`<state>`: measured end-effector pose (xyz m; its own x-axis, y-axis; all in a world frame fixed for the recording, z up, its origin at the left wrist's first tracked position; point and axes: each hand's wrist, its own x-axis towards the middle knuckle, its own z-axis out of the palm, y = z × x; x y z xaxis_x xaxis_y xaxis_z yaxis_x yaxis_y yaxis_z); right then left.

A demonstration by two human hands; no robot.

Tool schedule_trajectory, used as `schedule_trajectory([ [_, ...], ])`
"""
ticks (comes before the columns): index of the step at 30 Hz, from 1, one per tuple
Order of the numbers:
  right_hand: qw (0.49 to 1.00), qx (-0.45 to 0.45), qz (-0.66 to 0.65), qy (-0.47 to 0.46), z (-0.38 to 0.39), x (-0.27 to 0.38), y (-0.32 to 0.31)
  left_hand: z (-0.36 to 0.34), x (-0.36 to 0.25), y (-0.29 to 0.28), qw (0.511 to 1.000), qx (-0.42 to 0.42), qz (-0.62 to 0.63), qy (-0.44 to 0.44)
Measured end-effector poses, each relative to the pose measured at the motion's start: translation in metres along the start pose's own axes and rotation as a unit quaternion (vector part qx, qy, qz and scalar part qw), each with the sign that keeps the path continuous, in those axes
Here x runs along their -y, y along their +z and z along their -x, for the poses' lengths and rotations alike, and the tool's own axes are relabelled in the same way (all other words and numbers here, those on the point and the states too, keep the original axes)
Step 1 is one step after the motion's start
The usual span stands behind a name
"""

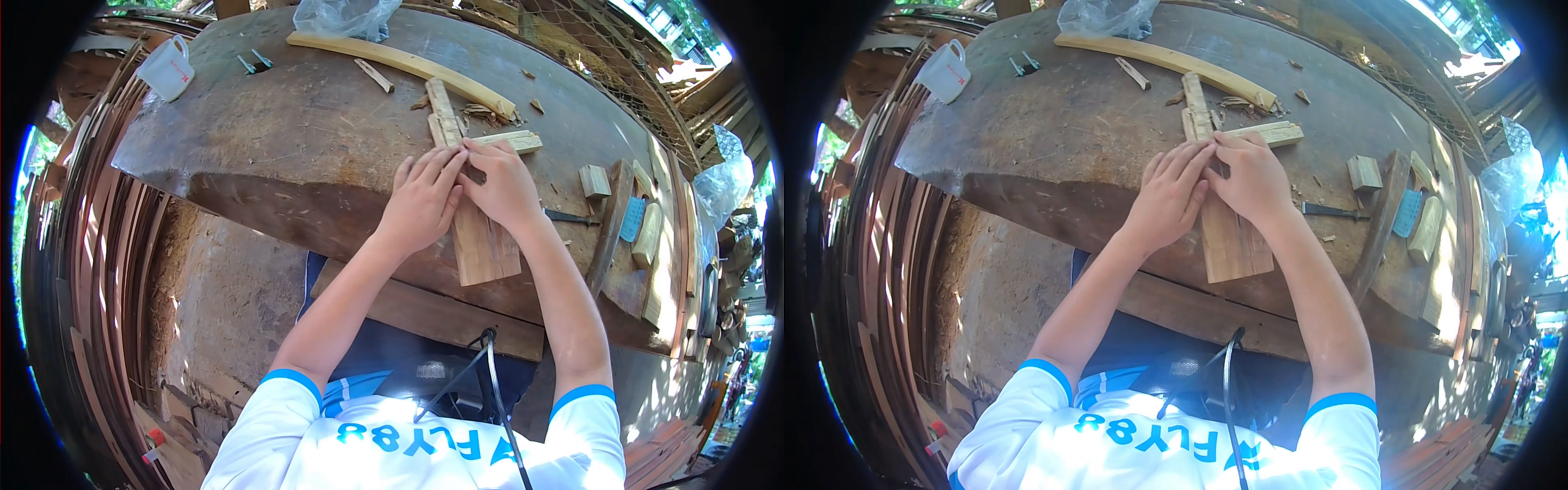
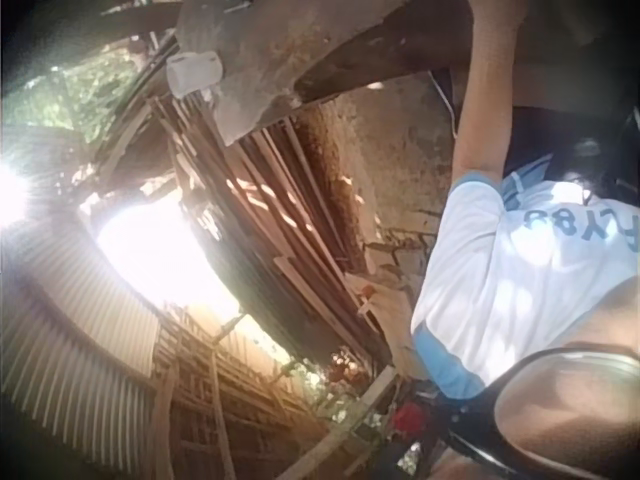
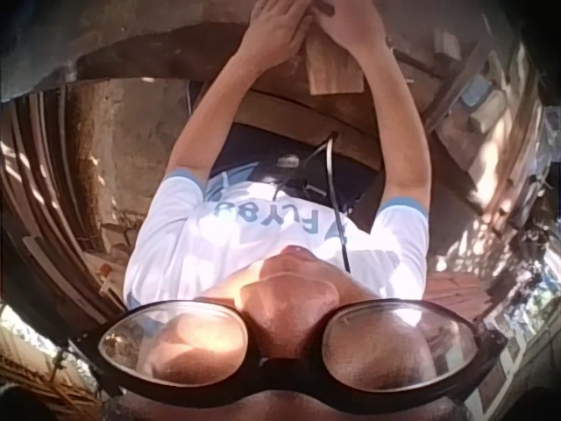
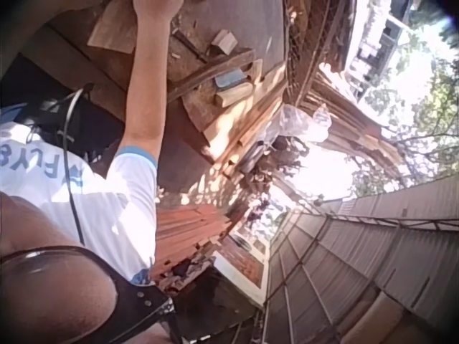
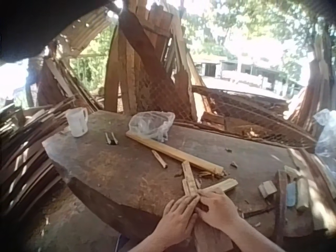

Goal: Using a chisel and hammer to carve and shape a wooden piece on a workbench.

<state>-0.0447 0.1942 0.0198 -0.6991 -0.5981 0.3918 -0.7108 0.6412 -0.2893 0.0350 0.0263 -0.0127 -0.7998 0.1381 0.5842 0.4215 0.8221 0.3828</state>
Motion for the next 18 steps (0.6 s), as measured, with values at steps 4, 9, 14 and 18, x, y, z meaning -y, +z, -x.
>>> schedule_trajectory([
  [4,1.000,-0.022,-0.008,0.018,-0.001,0.001,-0.003,-0.009,0.007,0.006,0.997,-0.005,0.075,0.028],
  [9,0.994,-0.022,-0.109,0.000,0.002,-0.009,-0.005,-0.010,0.008,0.013,0.999,0.024,0.046,0.017],
  [14,0.982,-0.054,-0.181,0.030,0.027,-0.013,-0.026,-0.014,0.015,-0.015,0.982,0.150,0.110,0.024],
  [18,0.990,0.044,-0.126,0.055,0.087,0.017,-0.063,-0.020,0.005,-0.020,0.980,0.177,0.080,0.043],
])
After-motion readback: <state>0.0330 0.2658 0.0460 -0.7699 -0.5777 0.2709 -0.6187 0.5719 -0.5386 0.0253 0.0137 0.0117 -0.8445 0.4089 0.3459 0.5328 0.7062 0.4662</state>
